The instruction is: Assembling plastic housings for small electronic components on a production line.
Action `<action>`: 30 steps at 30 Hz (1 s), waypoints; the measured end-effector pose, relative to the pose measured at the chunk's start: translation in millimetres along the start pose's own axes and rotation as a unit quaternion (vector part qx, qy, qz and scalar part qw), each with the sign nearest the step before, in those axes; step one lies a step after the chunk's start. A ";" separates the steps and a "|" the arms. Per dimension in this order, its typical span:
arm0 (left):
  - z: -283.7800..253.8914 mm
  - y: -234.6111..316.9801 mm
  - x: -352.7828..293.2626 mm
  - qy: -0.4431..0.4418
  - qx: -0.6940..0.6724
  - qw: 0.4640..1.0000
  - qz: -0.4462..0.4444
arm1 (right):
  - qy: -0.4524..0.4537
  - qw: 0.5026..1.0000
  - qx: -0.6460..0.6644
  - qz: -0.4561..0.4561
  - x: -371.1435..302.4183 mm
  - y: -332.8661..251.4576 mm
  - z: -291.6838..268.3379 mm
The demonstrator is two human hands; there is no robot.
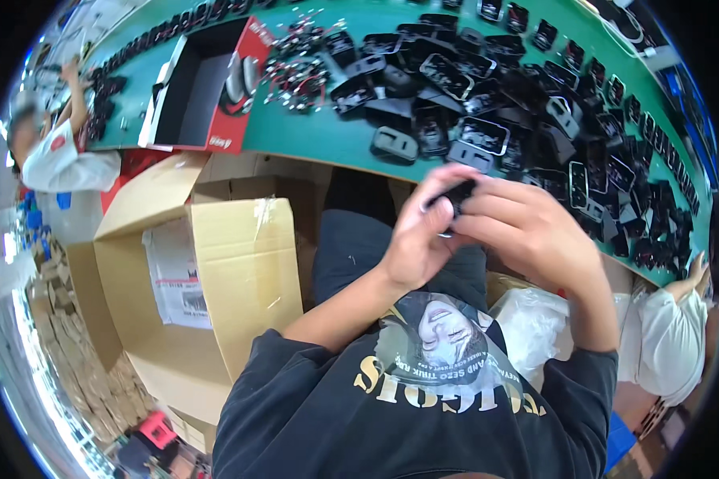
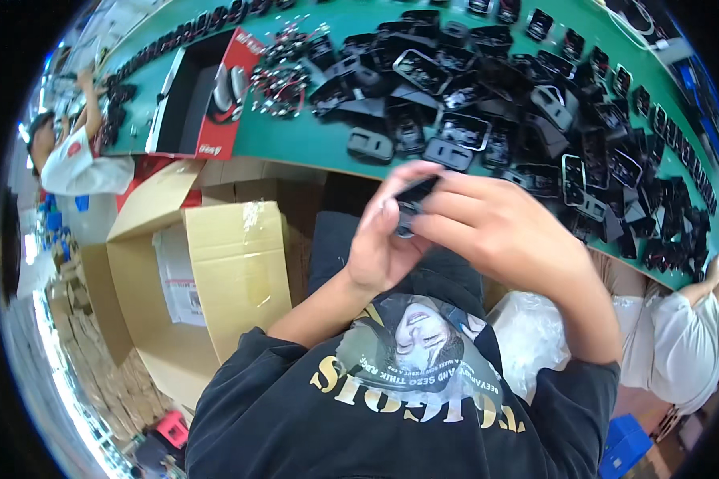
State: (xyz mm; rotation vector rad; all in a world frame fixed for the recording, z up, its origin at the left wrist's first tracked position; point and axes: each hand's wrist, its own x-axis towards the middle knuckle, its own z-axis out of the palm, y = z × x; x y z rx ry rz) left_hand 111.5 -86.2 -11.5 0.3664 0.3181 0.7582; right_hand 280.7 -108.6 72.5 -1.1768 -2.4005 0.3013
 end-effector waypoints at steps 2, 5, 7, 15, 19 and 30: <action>-25.8 12.4 -10.5 0.135 0.035 0.986 0.089 | -0.009 0.997 0.060 -0.052 34.3 8.6 28.9; -64.6 43.0 -18.7 0.192 0.060 0.956 0.212 | 0.078 0.992 0.097 -0.027 93.9 20.0 49.7; -89.3 58.7 -17.1 0.177 0.094 0.948 0.247 | 0.112 0.992 -0.052 -0.008 132.1 42.9 71.0; -95.1 106.1 0.0 0.133 0.311 0.903 0.266 | 0.047 0.983 -0.104 0.142 192.3 72.8 103.4; -83.5 114.4 33.4 0.115 0.262 0.924 0.255 | 0.061 0.973 0.039 0.218 187.7 85.3 91.2; -98.7 116.6 52.6 0.053 0.208 0.939 0.267 | 0.164 0.956 0.199 0.142 173.6 55.4 84.2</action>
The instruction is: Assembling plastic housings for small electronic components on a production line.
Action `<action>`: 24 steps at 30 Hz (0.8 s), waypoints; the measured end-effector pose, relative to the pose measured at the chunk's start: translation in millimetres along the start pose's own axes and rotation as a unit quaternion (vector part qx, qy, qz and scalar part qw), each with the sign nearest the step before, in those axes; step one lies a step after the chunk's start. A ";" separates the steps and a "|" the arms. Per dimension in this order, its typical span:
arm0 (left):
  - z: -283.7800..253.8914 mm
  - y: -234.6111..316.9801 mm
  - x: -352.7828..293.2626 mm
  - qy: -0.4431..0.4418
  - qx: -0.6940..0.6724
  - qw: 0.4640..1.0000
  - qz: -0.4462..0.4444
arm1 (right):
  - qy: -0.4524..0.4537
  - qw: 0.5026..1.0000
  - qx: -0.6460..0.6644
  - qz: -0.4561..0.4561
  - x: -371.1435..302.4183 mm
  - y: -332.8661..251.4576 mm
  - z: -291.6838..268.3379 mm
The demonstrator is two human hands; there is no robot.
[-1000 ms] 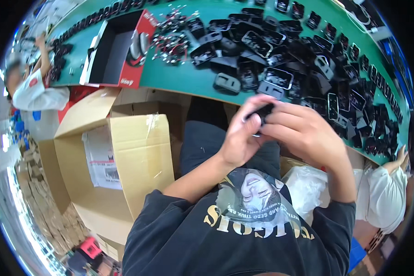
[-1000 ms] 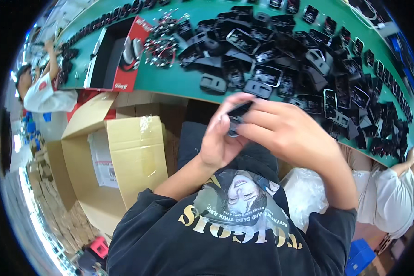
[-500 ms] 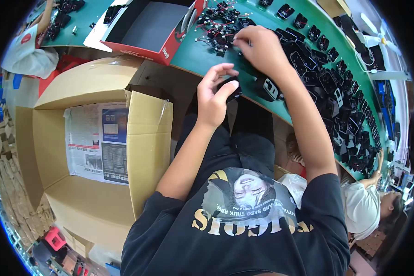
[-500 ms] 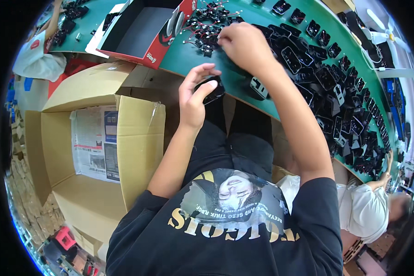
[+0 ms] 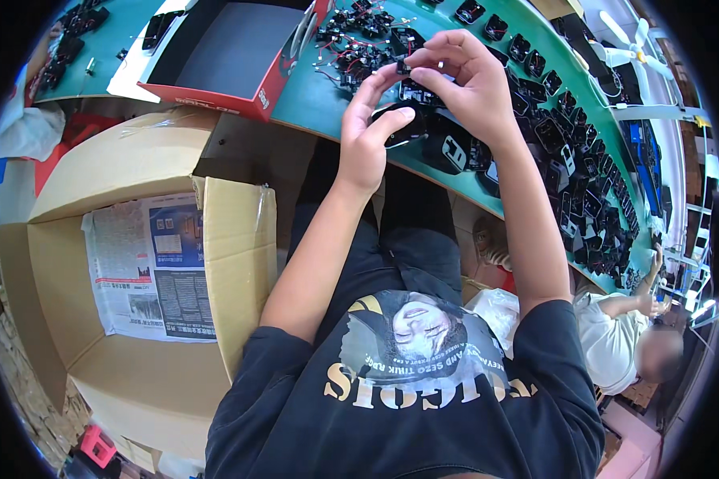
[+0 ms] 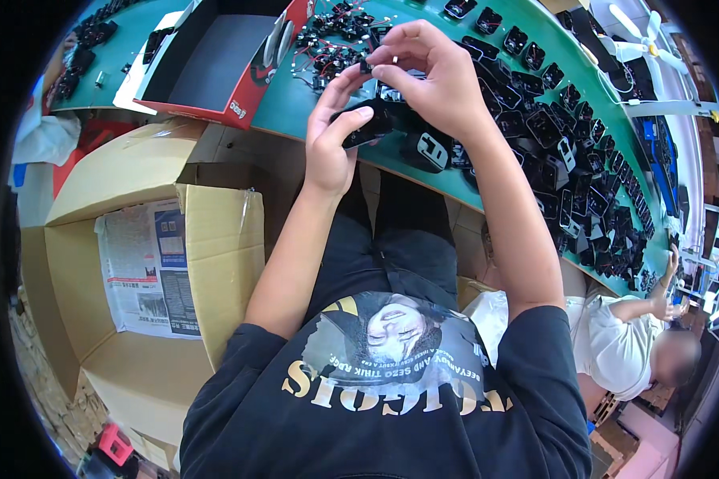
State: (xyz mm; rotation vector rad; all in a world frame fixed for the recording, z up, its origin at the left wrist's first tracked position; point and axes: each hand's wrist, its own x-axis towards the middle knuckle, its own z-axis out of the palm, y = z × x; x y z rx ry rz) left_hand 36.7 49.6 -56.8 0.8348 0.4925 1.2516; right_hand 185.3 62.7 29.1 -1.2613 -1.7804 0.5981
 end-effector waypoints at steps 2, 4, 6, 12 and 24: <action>-1.4 -1.2 0.1 -0.014 0.014 1.000 0.013 | 0.008 1.000 -0.011 -0.013 -1.6 0.0 -0.1; 0.3 1.2 1.4 -0.028 -0.048 0.998 -0.021 | 0.016 1.000 0.011 0.012 -1.7 4.3 -1.4; 3.3 3.5 3.2 -0.042 -0.110 0.992 -0.053 | 0.025 0.999 0.033 0.035 -1.3 9.2 -3.3; 9.6 0.8 9.2 0.015 -0.167 0.983 -0.073 | -0.002 0.999 0.036 0.019 -4.4 22.1 -10.4; 24.5 17.7 -0.9 -0.032 -0.032 0.996 -0.081 | 0.140 0.984 0.031 -0.103 -16.7 1.8 -17.7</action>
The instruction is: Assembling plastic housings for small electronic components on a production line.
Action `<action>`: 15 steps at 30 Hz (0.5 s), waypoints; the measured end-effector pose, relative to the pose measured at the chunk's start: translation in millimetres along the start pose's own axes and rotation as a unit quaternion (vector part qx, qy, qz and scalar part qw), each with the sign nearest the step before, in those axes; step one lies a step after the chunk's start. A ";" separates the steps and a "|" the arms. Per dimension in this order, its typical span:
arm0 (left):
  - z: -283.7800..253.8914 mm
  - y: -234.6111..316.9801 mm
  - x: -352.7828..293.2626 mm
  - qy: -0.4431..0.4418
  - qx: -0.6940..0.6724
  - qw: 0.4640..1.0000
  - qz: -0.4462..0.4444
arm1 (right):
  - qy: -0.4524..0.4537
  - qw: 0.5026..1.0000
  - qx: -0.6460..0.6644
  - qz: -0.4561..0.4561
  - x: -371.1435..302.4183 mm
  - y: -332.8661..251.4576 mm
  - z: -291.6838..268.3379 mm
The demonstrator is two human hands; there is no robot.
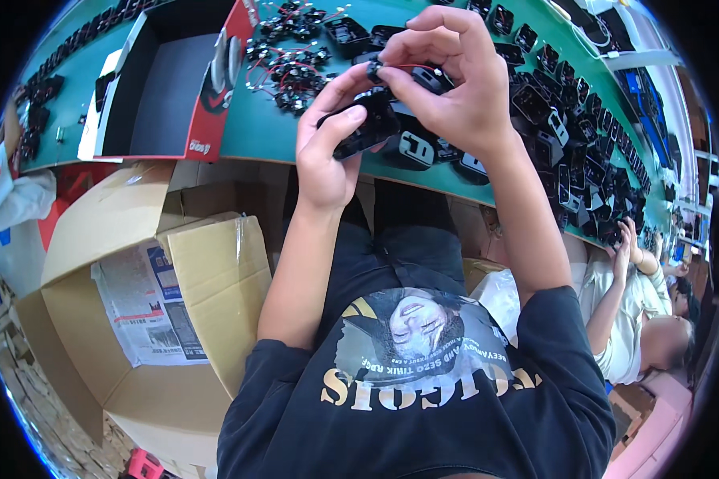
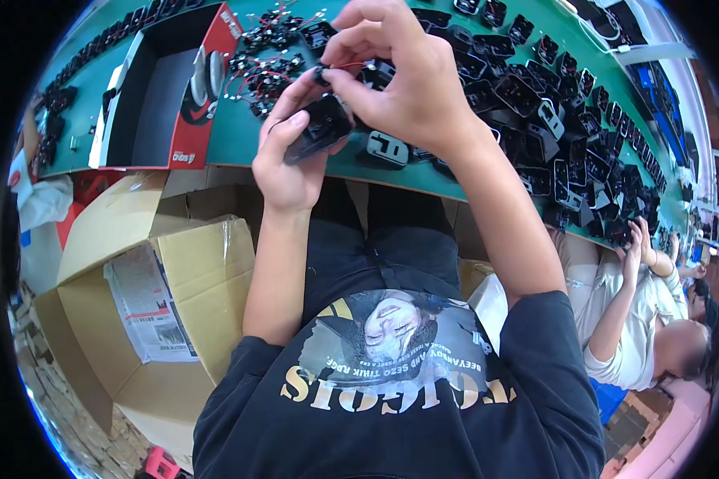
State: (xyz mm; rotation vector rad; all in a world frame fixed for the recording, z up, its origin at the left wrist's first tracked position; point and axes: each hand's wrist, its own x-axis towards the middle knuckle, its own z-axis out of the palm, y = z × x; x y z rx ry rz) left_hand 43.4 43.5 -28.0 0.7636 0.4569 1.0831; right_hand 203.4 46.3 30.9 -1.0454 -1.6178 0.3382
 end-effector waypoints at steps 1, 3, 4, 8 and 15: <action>1.9 0.4 -1.7 -0.002 0.010 1.000 0.017 | -0.020 0.998 -0.048 -0.018 2.3 -14.2 -5.6; 5.2 -1.4 -3.6 -0.011 0.022 0.999 0.029 | -0.032 0.994 -0.099 -0.033 2.3 -33.0 -13.1; 5.8 -3.5 -5.5 -0.027 0.004 0.999 0.034 | -0.030 0.991 -0.121 -0.046 1.5 -40.5 -15.5; 8.9 -5.9 -10.7 -0.072 -0.045 0.995 0.050 | -0.024 0.980 -0.177 -0.087 -5.4 -68.2 -20.8; 27.6 -9.0 -23.9 -0.056 0.054 0.975 0.206 | -0.019 0.995 -0.013 0.099 -50.3 -108.2 -26.7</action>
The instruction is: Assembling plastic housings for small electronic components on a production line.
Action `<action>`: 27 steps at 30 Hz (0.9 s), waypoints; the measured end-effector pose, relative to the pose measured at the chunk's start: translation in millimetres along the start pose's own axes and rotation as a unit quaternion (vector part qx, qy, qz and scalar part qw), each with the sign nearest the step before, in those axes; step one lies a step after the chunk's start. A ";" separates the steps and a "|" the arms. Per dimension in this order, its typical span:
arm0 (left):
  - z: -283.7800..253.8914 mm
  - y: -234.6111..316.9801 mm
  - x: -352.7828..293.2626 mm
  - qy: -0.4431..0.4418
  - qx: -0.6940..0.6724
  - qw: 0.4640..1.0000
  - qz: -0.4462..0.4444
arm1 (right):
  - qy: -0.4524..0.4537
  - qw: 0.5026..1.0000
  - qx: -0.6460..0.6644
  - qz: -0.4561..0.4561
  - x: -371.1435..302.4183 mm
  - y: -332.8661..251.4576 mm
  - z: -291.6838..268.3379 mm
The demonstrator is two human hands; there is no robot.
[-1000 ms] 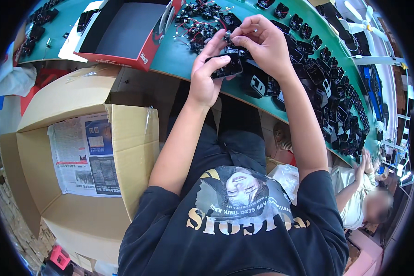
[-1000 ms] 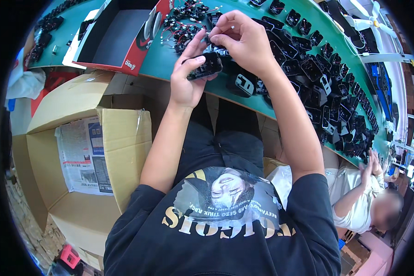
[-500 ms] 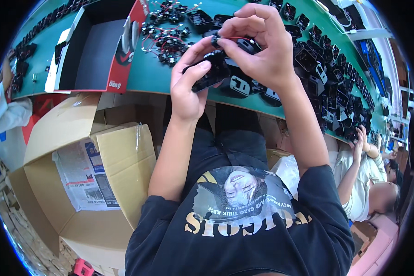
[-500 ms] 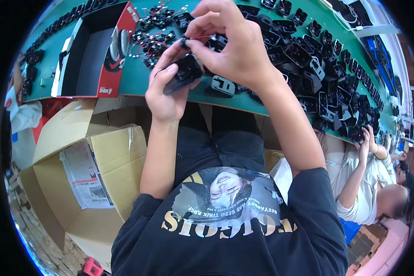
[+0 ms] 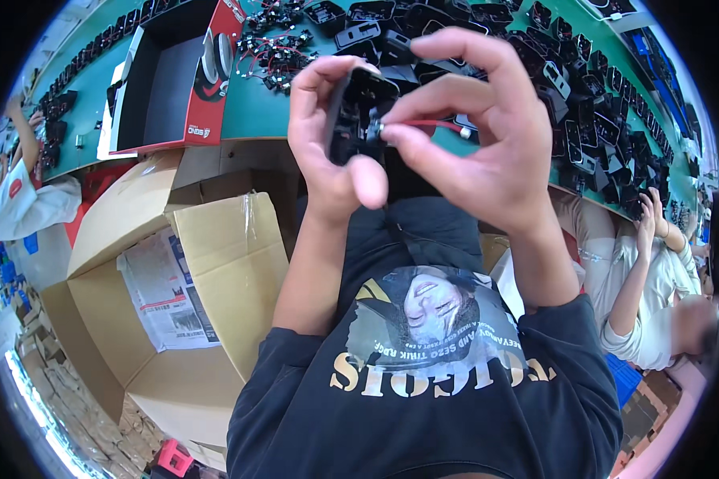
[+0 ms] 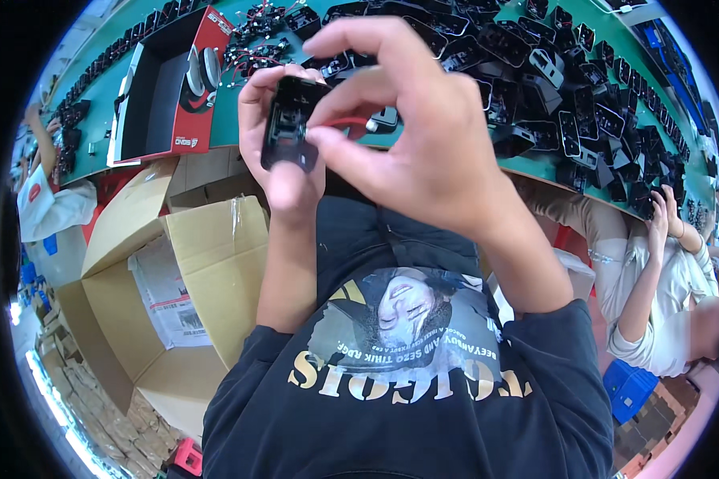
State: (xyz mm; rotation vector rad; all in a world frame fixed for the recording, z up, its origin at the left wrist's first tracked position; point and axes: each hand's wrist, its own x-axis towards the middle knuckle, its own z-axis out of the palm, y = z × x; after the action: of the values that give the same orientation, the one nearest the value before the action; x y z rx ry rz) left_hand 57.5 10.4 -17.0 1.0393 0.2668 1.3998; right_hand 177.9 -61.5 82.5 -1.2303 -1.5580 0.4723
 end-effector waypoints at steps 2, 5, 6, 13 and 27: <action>3.0 5.6 -4.8 -0.037 0.108 0.993 0.023 | -0.007 1.000 -0.028 0.011 -11.0 -4.0 -0.7; 6.1 15.4 -16.8 -0.055 0.091 0.994 -0.005 | -0.017 0.999 -0.030 -0.001 -19.9 -13.1 -7.3; 6.9 18.9 -19.9 -0.063 0.080 0.995 -0.018 | -0.024 0.999 -0.034 -0.007 -22.1 -16.2 -9.7; 15.1 33.8 -31.5 -0.125 0.108 0.986 -0.015 | -0.017 1.000 -0.015 -0.017 -40.7 -24.3 -11.7; 40.9 39.9 -46.5 -0.049 -0.075 0.988 -0.124 | 0.062 0.993 0.033 -0.099 -76.6 -32.7 -24.2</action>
State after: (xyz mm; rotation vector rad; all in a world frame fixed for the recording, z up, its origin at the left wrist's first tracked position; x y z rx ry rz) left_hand 49.2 -55.1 15.6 0.9139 0.2075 1.1243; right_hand 178.4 -148.3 80.9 -1.0228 -1.5275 0.3117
